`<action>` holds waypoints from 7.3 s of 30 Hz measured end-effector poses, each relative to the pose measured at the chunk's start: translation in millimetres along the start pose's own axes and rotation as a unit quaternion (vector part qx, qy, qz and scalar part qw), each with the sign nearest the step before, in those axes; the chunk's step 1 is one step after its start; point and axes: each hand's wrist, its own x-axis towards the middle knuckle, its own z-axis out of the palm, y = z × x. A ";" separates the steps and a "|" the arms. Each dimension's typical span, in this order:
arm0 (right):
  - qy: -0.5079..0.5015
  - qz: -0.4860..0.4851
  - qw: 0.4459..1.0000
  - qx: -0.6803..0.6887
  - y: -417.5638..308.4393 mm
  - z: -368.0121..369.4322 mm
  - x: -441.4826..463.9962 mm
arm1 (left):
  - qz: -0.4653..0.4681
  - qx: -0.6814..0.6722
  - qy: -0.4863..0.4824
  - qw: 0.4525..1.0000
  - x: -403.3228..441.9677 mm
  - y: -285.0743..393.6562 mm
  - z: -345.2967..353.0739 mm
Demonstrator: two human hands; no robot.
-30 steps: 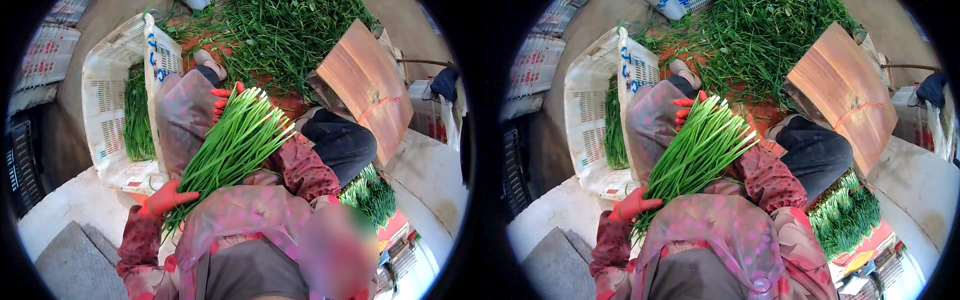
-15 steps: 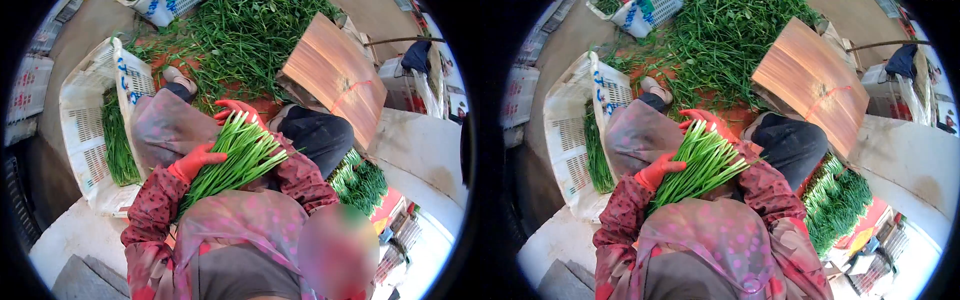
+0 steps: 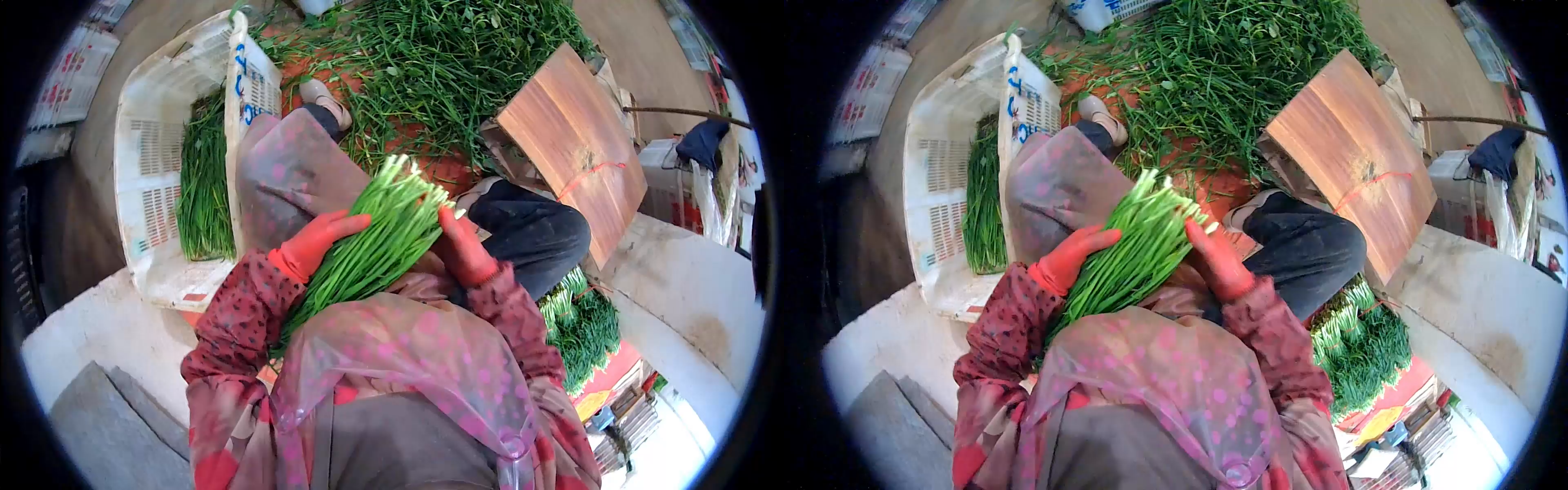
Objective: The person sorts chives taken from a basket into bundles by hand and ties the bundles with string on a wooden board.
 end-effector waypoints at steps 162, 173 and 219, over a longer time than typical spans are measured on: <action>0.340 -0.061 0.512 -0.787 -269.6 -337.1 -0.2 | 0.256 0.019 0.717 0.648 -174.2 -42.4 -281.9; 0.254 -0.190 0.447 -0.836 -299.5 -273.0 30.4 | 0.000 0.156 0.895 0.419 -199.0 -170.4 -218.3; -0.297 -0.283 0.476 -0.778 88.1 249.1 353.0 | -0.110 0.320 0.612 0.715 -62.0 -92.2 -434.8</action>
